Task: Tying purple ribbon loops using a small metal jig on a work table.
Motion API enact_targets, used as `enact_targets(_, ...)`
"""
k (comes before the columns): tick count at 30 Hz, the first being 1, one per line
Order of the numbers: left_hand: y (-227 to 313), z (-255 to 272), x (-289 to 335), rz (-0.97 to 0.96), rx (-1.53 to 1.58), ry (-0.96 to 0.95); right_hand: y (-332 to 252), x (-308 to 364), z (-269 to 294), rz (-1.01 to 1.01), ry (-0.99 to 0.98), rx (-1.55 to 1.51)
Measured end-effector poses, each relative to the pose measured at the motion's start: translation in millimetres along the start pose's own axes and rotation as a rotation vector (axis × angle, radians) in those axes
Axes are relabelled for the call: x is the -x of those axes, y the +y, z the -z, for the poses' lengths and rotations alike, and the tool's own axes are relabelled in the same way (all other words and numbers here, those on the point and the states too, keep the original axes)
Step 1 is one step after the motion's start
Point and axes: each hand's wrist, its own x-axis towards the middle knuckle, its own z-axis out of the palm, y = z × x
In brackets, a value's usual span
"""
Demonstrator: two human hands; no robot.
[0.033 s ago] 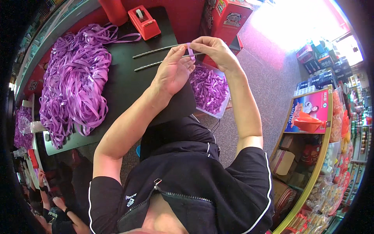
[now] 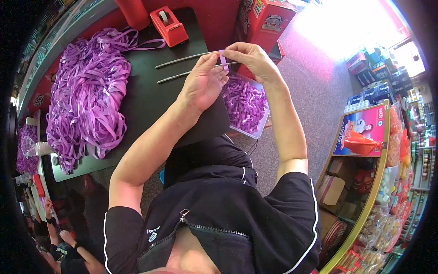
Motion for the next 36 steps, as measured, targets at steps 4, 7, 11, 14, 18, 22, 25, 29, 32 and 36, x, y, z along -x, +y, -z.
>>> enact_targets(4, 2.5, -10.4, 5.4, 0.006, -0.022, 0.068, -2.6, -8.3, 4.8, -0.042, -0.056, -0.002)
enact_targets(7, 2.5, -14.2, 10.1, 0.018, 0.069, 0.094, -1.6, -21.9, 14.8, -0.094, -0.006, 0.131)
enact_targets(11, 3.8, -13.0, 11.4, 0.038, 0.141, 0.058, 7.4, -38.5, 20.0, -0.223, -0.109, 0.414)
enact_targets(14, 3.2, -10.8, 10.5, 0.034, 0.141, 0.028, 14.3, -42.0, 17.5, -0.225, -0.118, 0.501)
enact_targets(18, 1.9, -9.8, 10.3, 0.02, 0.122, 0.004, 17.6, -42.2, 15.3, -0.151, -0.086, 0.658)
enact_targets(22, 3.4, -12.1, 12.3, 0.026, 0.14, 0.015, 6.0, -39.5, 7.6, -0.175, -0.075, 0.733)
enact_targets(25, 3.3, -12.4, 11.9, 0.031, 0.142, 0.022, -4.0, -34.1, -1.2, -0.209, -0.028, 0.849)
enact_targets(29, 2.2, -10.8, 9.9, 0.039, 0.144, 0.023, -6.0, -23.8, -11.7, -0.247, 0.097, 0.962)
enact_targets(32, 2.0, -8.1, 8.8, 0.026, 0.131, 0.018, -5.2, -20.6, -24.6, -0.253, 0.153, 1.065)
enact_targets(36, 1.9, -8.2, 7.8, 0.021, 0.129, 0.016, 13.5, -23.5, -11.0, -0.165, 0.159, 1.039)
